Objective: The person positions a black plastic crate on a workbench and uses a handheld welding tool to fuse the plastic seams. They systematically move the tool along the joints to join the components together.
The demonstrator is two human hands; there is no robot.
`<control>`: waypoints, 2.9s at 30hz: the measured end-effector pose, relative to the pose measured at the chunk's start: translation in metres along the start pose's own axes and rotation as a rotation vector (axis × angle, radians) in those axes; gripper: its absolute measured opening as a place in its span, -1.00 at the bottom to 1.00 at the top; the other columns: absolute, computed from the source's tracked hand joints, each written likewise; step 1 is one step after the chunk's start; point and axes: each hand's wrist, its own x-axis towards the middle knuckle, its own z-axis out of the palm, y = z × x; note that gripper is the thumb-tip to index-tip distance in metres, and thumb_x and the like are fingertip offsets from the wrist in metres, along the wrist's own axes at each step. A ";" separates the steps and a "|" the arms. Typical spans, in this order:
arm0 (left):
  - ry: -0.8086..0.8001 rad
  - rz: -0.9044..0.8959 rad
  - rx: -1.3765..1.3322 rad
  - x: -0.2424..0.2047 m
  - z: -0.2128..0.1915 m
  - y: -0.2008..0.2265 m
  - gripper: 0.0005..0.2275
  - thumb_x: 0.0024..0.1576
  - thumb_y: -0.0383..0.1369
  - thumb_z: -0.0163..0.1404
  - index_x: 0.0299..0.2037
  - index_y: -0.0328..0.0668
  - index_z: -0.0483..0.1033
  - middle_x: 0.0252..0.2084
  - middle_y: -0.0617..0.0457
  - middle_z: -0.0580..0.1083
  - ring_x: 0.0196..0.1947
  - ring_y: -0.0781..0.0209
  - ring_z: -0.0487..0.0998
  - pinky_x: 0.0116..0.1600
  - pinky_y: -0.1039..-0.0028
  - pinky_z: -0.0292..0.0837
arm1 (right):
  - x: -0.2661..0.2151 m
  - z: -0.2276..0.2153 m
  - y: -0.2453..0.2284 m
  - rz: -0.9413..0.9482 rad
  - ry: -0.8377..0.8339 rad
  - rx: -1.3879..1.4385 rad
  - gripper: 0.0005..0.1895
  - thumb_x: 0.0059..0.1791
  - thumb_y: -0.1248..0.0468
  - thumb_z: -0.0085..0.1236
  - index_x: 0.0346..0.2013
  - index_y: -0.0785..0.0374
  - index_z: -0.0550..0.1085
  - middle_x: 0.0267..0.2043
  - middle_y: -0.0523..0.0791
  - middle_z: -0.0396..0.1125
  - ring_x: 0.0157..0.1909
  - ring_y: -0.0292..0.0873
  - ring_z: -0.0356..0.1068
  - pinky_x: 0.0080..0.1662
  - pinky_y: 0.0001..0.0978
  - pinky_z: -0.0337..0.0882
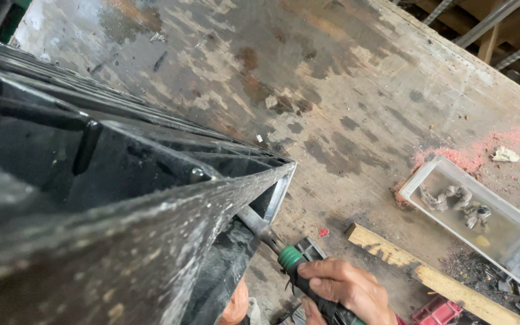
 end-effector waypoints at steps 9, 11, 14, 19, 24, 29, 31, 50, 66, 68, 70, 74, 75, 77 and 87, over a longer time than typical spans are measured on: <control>0.014 -0.011 -0.021 0.006 0.000 0.001 -0.67 0.23 -0.51 0.05 0.14 -0.61 0.36 0.16 -0.29 0.41 0.15 -0.06 0.45 0.28 0.28 0.33 | 0.020 -0.001 -0.004 -0.031 -0.062 -0.004 -0.66 -0.22 0.48 0.39 -0.24 0.27 0.44 -0.18 0.08 0.52 -0.12 -0.02 0.66 -0.10 -0.28 0.65; 0.018 -0.018 -0.027 0.008 0.001 -0.001 -0.67 0.23 -0.51 0.05 0.14 -0.61 0.36 0.17 -0.29 0.41 0.16 -0.06 0.45 0.29 0.28 0.32 | 0.023 0.000 -0.002 0.042 -0.050 0.036 -0.67 -0.21 0.48 0.36 -0.24 0.28 0.43 -0.17 0.08 0.53 -0.13 -0.04 0.66 -0.11 -0.29 0.65; 0.022 -0.026 -0.035 0.012 0.004 -0.004 -0.67 0.23 -0.51 0.05 0.14 -0.61 0.36 0.18 -0.29 0.41 0.16 -0.06 0.44 0.29 0.27 0.32 | 0.034 -0.009 0.004 0.126 -0.102 0.112 -0.67 -0.21 0.46 0.33 -0.21 0.30 0.43 -0.15 0.10 0.52 -0.14 -0.03 0.66 -0.14 -0.29 0.65; 0.028 -0.052 -0.068 0.016 0.012 -0.002 -0.66 0.23 -0.51 0.05 0.15 -0.62 0.35 0.19 -0.29 0.40 0.17 -0.07 0.43 0.30 0.27 0.31 | 0.047 -0.012 0.003 0.129 -0.138 0.075 -0.69 -0.20 0.43 0.30 -0.21 0.29 0.42 -0.14 0.07 0.52 -0.17 -0.07 0.64 -0.14 -0.30 0.61; 0.085 -0.015 -0.080 0.034 0.020 0.004 -0.66 0.22 -0.52 0.05 0.16 -0.62 0.35 0.20 -0.29 0.39 0.18 -0.07 0.43 0.31 0.26 0.30 | 0.049 -0.008 -0.003 0.025 -0.164 0.066 -0.69 -0.20 0.48 0.28 -0.21 0.34 0.41 -0.12 0.07 0.51 -0.19 -0.08 0.64 -0.20 -0.38 0.61; -0.046 0.071 -0.403 0.052 0.011 -0.004 -0.76 0.24 -0.53 -0.02 0.07 -0.57 0.42 0.13 -0.32 0.43 0.19 -0.17 0.43 0.36 0.15 0.25 | 0.033 -0.006 -0.022 -0.007 -0.078 -0.024 -0.66 -0.21 0.48 0.28 -0.19 0.36 0.41 -0.13 0.07 0.50 -0.19 -0.07 0.62 -0.18 -0.37 0.59; -0.091 0.218 -0.298 0.057 0.004 -0.008 -0.83 0.24 -0.54 -0.04 -0.03 -0.52 0.49 0.03 -0.27 0.49 0.14 -0.17 0.46 0.39 0.11 0.25 | 0.023 -0.005 -0.029 -0.030 -0.013 -0.078 -0.66 -0.22 0.48 0.28 -0.19 0.36 0.41 -0.13 0.08 0.49 -0.20 -0.06 0.60 -0.16 -0.35 0.57; -0.162 0.048 -0.796 0.083 -0.053 -0.024 -0.75 0.36 -0.48 -0.13 0.21 -0.41 0.36 0.15 -0.18 0.37 0.06 -0.02 0.45 0.16 0.38 0.38 | -0.191 0.060 -0.101 0.212 0.668 -0.230 -0.79 0.02 0.38 0.11 -0.09 0.35 0.33 -0.09 0.21 0.42 -0.21 -0.03 0.54 -0.08 -0.21 0.58; -0.774 -0.969 -0.990 0.060 -0.123 -0.270 -0.46 0.36 0.01 -0.20 -0.33 -0.45 0.48 -0.53 -0.01 0.32 -0.51 0.19 0.30 -0.37 0.39 0.22 | -0.043 0.368 -0.065 -0.037 0.496 -0.174 -0.71 -0.07 0.46 0.31 -0.10 0.34 0.44 0.00 0.12 0.47 0.03 -0.01 0.52 0.09 -0.24 0.52; -1.102 -0.846 -1.173 0.072 -0.153 -0.289 -0.40 0.29 0.10 -0.32 -0.29 -0.36 0.57 -0.47 0.06 0.46 -0.44 0.29 0.44 -0.28 0.48 0.35 | -0.030 0.408 -0.071 0.025 0.479 -0.118 -0.66 -0.07 0.45 0.31 -0.02 0.36 0.45 0.08 0.14 0.40 0.12 0.01 0.48 0.11 -0.22 0.52; -1.268 -0.829 -1.358 0.084 -0.174 -0.296 -0.41 0.30 0.11 -0.30 -0.21 -0.33 0.59 -0.39 0.08 0.52 -0.38 0.32 0.49 -0.22 0.50 0.39 | -0.018 0.428 -0.076 0.062 0.434 -0.170 -0.57 -0.10 0.42 0.34 0.05 0.36 0.46 0.12 0.14 0.37 0.15 0.01 0.46 0.11 -0.23 0.50; -1.286 -1.100 -1.699 0.101 -0.196 -0.293 -0.59 0.29 -0.04 -0.08 -0.07 -0.33 0.54 -0.23 0.03 0.56 -0.21 0.26 0.56 -0.05 0.44 0.45 | -0.007 0.447 -0.084 0.103 0.349 -0.379 -0.40 -0.21 0.36 0.43 0.11 0.33 0.47 0.12 0.08 0.37 0.11 0.00 0.46 0.10 -0.25 0.45; -1.295 -1.181 -1.768 0.104 -0.199 -0.293 -0.61 0.24 -0.08 -0.05 -0.05 -0.32 0.55 -0.19 0.02 0.59 -0.15 0.23 0.61 0.02 0.43 0.50 | -0.007 0.448 -0.085 0.118 0.342 -0.406 -0.38 -0.23 0.35 0.44 0.11 0.33 0.48 0.11 0.08 0.36 0.11 0.00 0.46 0.10 -0.24 0.43; -1.220 -1.262 -1.821 0.102 -0.199 -0.289 -0.66 0.20 -0.16 0.02 -0.03 -0.31 0.56 -0.17 0.05 0.60 -0.14 0.26 0.60 0.01 0.43 0.49 | -0.008 0.451 -0.079 0.096 0.345 -0.245 -0.40 -0.17 0.33 0.47 0.13 0.32 0.47 0.12 0.07 0.37 0.07 -0.02 0.51 0.07 -0.28 0.51; -0.826 -1.186 -1.746 0.051 -0.181 -0.297 -0.75 0.12 -0.31 0.16 -0.07 -0.28 0.58 -0.30 0.09 0.54 -0.38 0.30 0.53 -0.29 0.46 0.41 | -0.032 0.393 -0.062 0.056 -0.286 -0.175 -0.25 -0.08 0.35 0.14 0.41 0.34 0.20 0.34 0.09 0.17 0.37 0.08 0.26 0.30 -0.31 0.25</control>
